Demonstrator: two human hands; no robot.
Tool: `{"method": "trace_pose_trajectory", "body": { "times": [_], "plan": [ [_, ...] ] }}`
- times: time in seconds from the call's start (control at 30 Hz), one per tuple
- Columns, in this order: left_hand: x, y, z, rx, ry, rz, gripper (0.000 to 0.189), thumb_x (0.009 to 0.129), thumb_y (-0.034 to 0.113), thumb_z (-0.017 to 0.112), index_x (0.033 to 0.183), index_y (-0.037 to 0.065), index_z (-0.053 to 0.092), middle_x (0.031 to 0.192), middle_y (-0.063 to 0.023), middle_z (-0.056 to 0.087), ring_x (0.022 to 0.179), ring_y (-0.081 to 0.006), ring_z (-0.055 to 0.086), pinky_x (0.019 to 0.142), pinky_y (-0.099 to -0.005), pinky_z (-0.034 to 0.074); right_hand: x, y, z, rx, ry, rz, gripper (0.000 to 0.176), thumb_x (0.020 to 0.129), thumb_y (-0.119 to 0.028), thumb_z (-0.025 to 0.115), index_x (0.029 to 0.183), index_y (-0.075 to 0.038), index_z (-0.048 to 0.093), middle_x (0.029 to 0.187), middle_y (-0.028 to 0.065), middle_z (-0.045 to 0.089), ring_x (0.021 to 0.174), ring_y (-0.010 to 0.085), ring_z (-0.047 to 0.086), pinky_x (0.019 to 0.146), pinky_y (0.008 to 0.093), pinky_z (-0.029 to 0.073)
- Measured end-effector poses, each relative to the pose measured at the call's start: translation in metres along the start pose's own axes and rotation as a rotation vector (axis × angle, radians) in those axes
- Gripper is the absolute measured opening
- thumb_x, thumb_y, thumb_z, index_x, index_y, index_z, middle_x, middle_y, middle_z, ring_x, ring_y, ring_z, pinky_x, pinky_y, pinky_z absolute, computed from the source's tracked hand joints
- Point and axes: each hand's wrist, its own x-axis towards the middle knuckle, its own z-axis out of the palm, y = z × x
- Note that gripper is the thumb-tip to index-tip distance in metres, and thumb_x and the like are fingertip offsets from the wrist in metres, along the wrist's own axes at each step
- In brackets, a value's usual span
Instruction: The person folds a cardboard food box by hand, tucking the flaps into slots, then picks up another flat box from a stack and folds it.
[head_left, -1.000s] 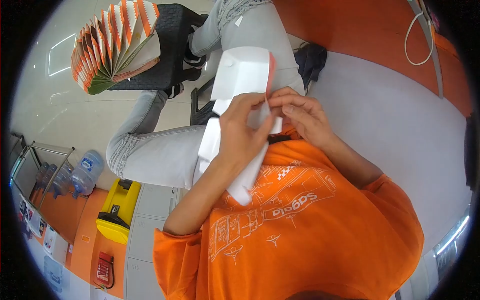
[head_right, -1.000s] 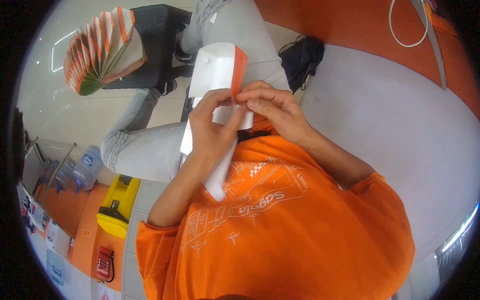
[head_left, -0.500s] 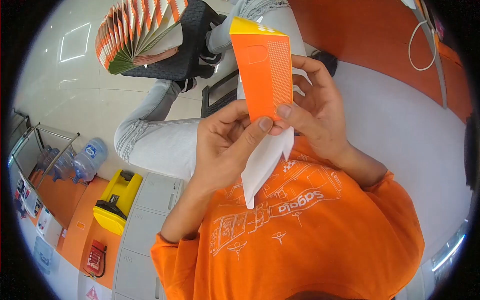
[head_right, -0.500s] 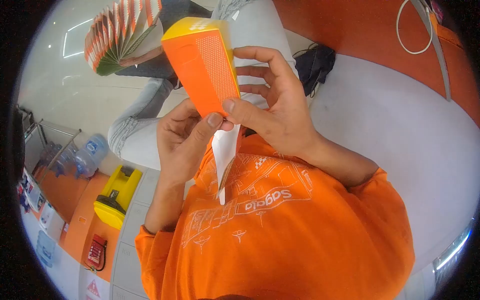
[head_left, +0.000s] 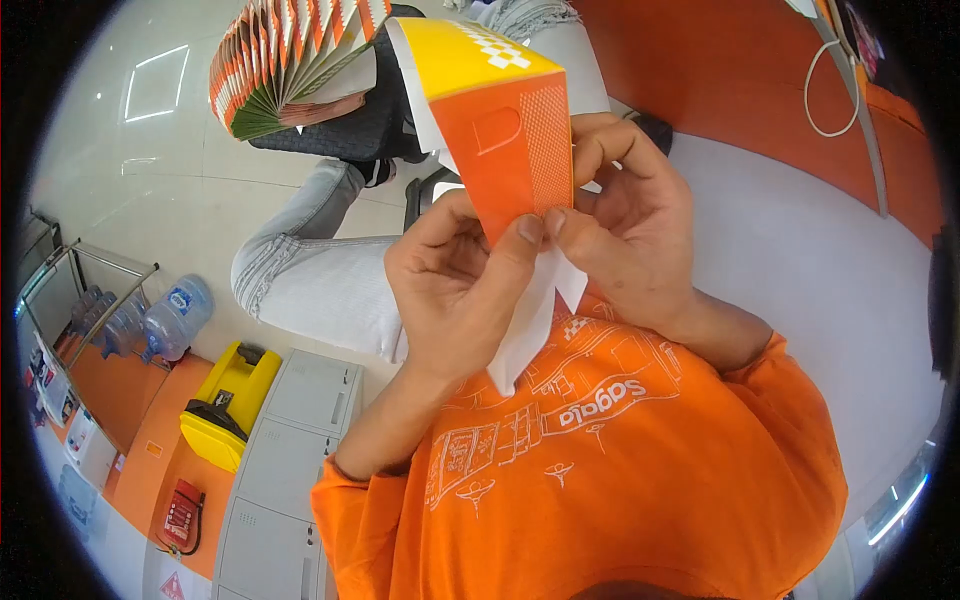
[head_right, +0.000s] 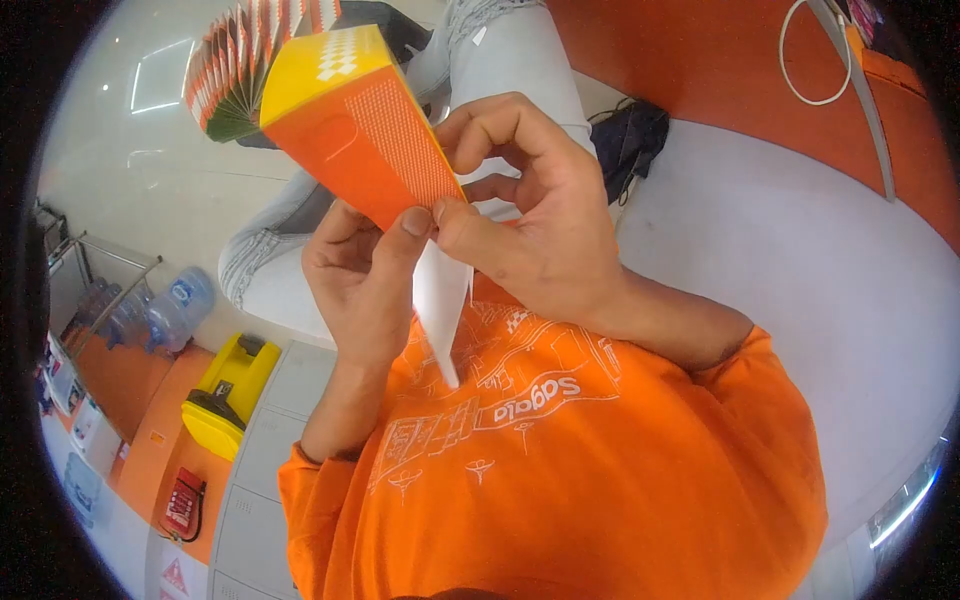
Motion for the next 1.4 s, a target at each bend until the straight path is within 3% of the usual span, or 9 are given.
{"method": "trace_pose_trajectory", "body": {
  "times": [0.07,0.37,0.8,0.87,0.93,1.03,1.27,1.33,1.4],
  "plan": [
    [0.0,0.0,0.003,-0.054,0.056,0.02,0.018,0.092,-0.006,0.068,0.109,-0.008,0.067,0.098,-0.0072,0.071,0.092,-0.0096,0.066,0.084,-0.0247,0.052,0.002,-0.003,0.002,-0.132,0.002,-0.114,0.04,0.083,-0.002,0.076,0.117,-0.005,0.056,0.123,0.0047,0.06,0.114,0.0125,0.06,0.087,0.029,0.055],
    [0.0,-0.001,-0.003,0.106,0.108,0.107,0.021,0.082,-0.01,0.07,0.103,-0.008,0.068,0.099,-0.0053,0.071,0.091,-0.0092,0.065,0.082,-0.0251,0.053,0.003,-0.016,0.007,-0.215,-0.029,-0.106,0.023,0.084,0.001,0.074,0.106,0.003,0.069,0.106,0.0087,0.073,0.095,0.013,0.071,0.078,0.0274,0.062],
    [0.004,-0.007,-0.004,0.144,0.081,0.212,0.022,0.085,-0.008,0.067,0.107,-0.005,0.07,0.096,-0.0057,0.071,0.085,-0.0098,0.065,0.075,-0.0237,0.053,0.003,-0.021,0.007,-0.174,-0.026,-0.126,0.015,0.086,0.005,0.073,0.101,0.007,0.069,0.105,0.011,0.073,0.096,0.0129,0.071,0.077,0.026,0.063],
    [0.004,-0.006,-0.005,0.139,0.061,0.216,0.024,0.082,-0.009,0.07,0.106,-0.007,0.07,0.094,-0.0038,0.069,0.085,-0.0073,0.063,0.073,-0.0218,0.052,0.002,-0.024,0.005,-0.18,-0.075,-0.069,0.019,0.088,0.011,0.07,0.107,0.009,0.065,0.111,0.0186,0.069,0.1,0.0194,0.07,0.08,0.0287,0.064],
    [0.003,-0.008,-0.006,0.367,0.122,0.278,0.022,0.084,-0.009,0.068,0.106,-0.007,0.07,0.09,-0.0029,0.069,0.083,-0.0065,0.063,0.07,-0.0214,0.052,0.003,-0.021,0.006,-0.162,-0.04,-0.054,0.016,0.089,0.007,0.072,0.104,0.008,0.067,0.108,0.0141,0.07,0.096,0.0147,0.07,0.077,0.0262,0.063],
    [0.003,-0.008,-0.004,0.267,0.039,0.329,0.02,0.094,-0.006,0.061,0.111,-0.006,0.069,0.097,-0.0084,0.072,0.082,-0.0116,0.068,0.073,-0.025,0.055,0.003,-0.02,0.007,-0.133,-0.006,-0.041,0.014,0.09,0.002,0.074,0.102,0.007,0.069,0.104,0.0094,0.072,0.091,0.0098,0.069,0.074,0.0228,0.062],
    [0.006,-0.007,-0.008,0.47,0.066,0.335,0.019,0.094,-0.006,0.062,0.112,-0.007,0.068,0.093,-0.0093,0.072,0.076,-0.0115,0.068,0.069,-0.0241,0.055,0.001,-0.016,0.007,-0.072,-0.004,-0.031,0.015,0.093,0.001,0.073,0.105,0.008,0.068,0.102,0.0095,0.072,0.089,0.0102,0.07,0.073,0.0215,0.06],
    [0.015,-0.008,-0.009,0.577,0.098,0.537,0.015,0.083,-0.006,0.067,0.098,-0.005,0.071,0.075,-0.0048,0.068,0.065,-0.0058,0.062,0.058,-0.0194,0.048,0.003,-0.018,0.007,-0.077,0.002,-0.001,0.014,0.093,0.0,0.073,0.104,0.008,0.069,0.1,0.0095,0.073,0.088,0.0101,0.07,0.073,0.0219,0.06],
    [0.018,-0.011,-0.009,0.515,0.122,0.496,0.014,0.083,-0.005,0.068,0.097,-0.005,0.071,0.075,-0.0046,0.068,0.066,-0.0053,0.061,0.058,-0.0192,0.048,0.007,-0.016,0.006,-0.085,0.006,0.022,0.014,0.093,0.0,0.074,0.103,0.008,0.069,0.099,0.0096,0.074,0.088,0.0101,0.069,0.073,0.0222,0.059]
  ]
}}
